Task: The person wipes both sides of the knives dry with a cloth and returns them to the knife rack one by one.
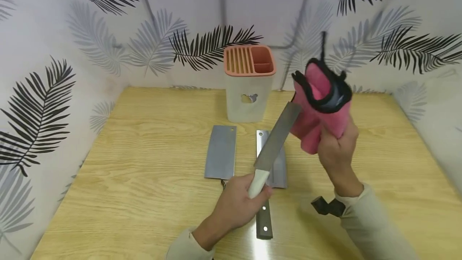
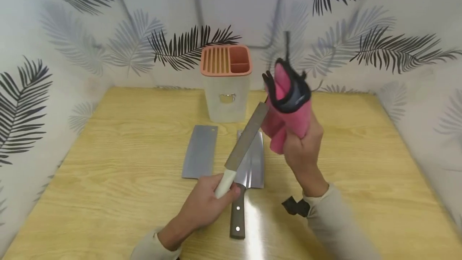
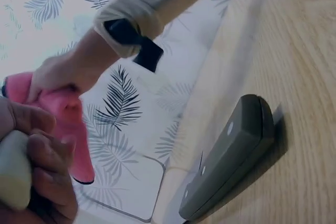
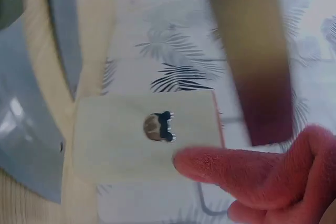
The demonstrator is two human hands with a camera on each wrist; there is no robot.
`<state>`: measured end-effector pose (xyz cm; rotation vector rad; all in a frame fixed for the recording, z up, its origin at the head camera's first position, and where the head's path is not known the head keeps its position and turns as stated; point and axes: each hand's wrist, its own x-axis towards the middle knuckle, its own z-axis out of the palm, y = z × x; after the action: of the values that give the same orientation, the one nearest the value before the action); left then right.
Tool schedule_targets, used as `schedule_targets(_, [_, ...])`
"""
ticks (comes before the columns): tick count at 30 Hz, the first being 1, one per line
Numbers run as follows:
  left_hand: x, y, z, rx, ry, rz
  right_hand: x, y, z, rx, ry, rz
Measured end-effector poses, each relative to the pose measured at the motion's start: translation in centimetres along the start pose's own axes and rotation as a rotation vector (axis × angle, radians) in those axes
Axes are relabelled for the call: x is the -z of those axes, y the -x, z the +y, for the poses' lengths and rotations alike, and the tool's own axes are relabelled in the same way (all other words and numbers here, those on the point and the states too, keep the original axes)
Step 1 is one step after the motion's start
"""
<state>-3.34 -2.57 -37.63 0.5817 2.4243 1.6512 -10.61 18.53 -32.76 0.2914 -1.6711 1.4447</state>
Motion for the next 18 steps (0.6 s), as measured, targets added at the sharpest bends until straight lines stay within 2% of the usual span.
schedule_targets(2, [0.0, -0.2, -0.1, 0.068, 0.014, -0.012, 0.9, -0.4, -0.2, -0.124, -0.075, 0.097])
schedule_targets(4, [0.2, -0.4, 0.0, 0.132, 0.062, -0.016, 1.6, -0.6, -0.7, -0.175, -0.15, 0.163])
schedule_targets(6, [0.5, -0.6, 0.0, 0.157, 0.136, -0.013, 1.9, -0.5, -1.4, -0.167, -0.187, 0.177])
schedule_targets(9, [0.7, -0.9, 0.2, 0.18, 0.248, -0.032, 1.8, 0.5, -2.3, -0.113, -0.144, 0.14])
schedule_targets(11, [0.7, -1.0, 0.5, 0.2, 0.313, -0.054, 1.4, 1.4, -2.7, -0.028, -0.1, 0.084])
schedule_targets(13, [0.7, -1.1, 0.8, 0.222, 0.36, -0.069, 0.7, 2.3, -3.0, 0.078, -0.088, -0.008])
schedule_targets(15, [0.6, -1.1, 1.1, 0.233, 0.397, -0.067, 0.1, 3.4, -3.2, 0.168, -0.072, -0.133])
schedule_targets(18, [0.7, -1.2, 1.2, 0.163, 0.401, -0.031, -0.5, 4.9, -3.8, 0.254, -0.06, -0.393])
